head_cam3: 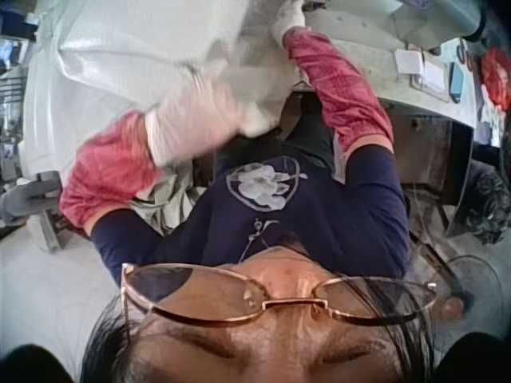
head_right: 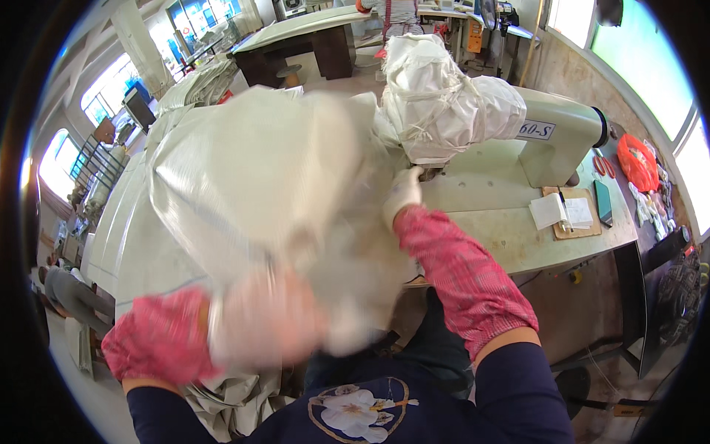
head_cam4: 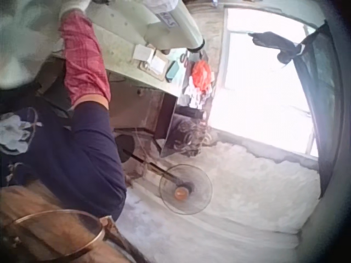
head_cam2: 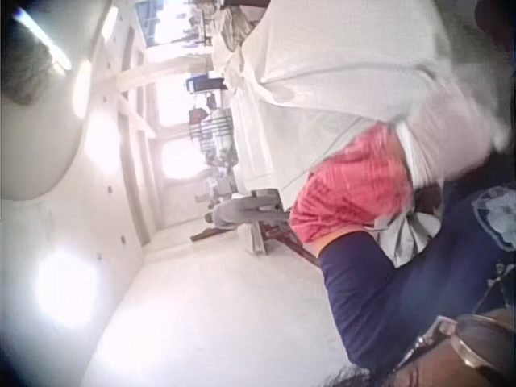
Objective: The person repeatedly folds large sheets of off-white fabric with blue stitching lines on a sewing table. They align edges, fold the material in half, and stack the folded pieces. The process is repeated continuously throughout the clip.
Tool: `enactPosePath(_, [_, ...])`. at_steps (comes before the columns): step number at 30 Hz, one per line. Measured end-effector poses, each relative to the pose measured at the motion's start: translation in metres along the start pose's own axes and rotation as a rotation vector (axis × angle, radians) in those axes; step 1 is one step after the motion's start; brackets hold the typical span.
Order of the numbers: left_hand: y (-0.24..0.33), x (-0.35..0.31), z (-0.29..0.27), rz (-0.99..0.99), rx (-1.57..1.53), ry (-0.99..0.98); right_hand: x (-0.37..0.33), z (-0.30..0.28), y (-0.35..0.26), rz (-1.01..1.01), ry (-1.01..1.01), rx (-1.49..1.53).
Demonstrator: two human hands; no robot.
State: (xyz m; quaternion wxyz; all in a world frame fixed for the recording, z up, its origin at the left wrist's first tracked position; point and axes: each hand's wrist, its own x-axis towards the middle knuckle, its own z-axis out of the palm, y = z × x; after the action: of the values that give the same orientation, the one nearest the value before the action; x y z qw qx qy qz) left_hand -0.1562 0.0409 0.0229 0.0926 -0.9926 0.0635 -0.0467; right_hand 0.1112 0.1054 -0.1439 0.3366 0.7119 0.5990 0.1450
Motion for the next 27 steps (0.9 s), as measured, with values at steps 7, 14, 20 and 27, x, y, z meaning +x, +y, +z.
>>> enactPosePath(7, [0.075,0.063,-0.016,0.529,-0.345,0.128,-0.154,0.025,-0.083,-0.712,0.29,1.092])
enactPosePath(14, [-0.019,0.098,0.116,0.189,0.08,-0.223,-0.265,0.07,-0.091,-0.826,0.214,1.73])
enactPosePath(20, [-0.014,0.058,0.182,0.048,-0.017,-0.318,-0.272,0.062,-0.06,0.171,0.315,1.715])
enactPosePath(27, [-0.009,0.076,0.172,0.071,-0.099,-0.301,-0.224,0.062,-0.079,0.43,0.23,1.738])
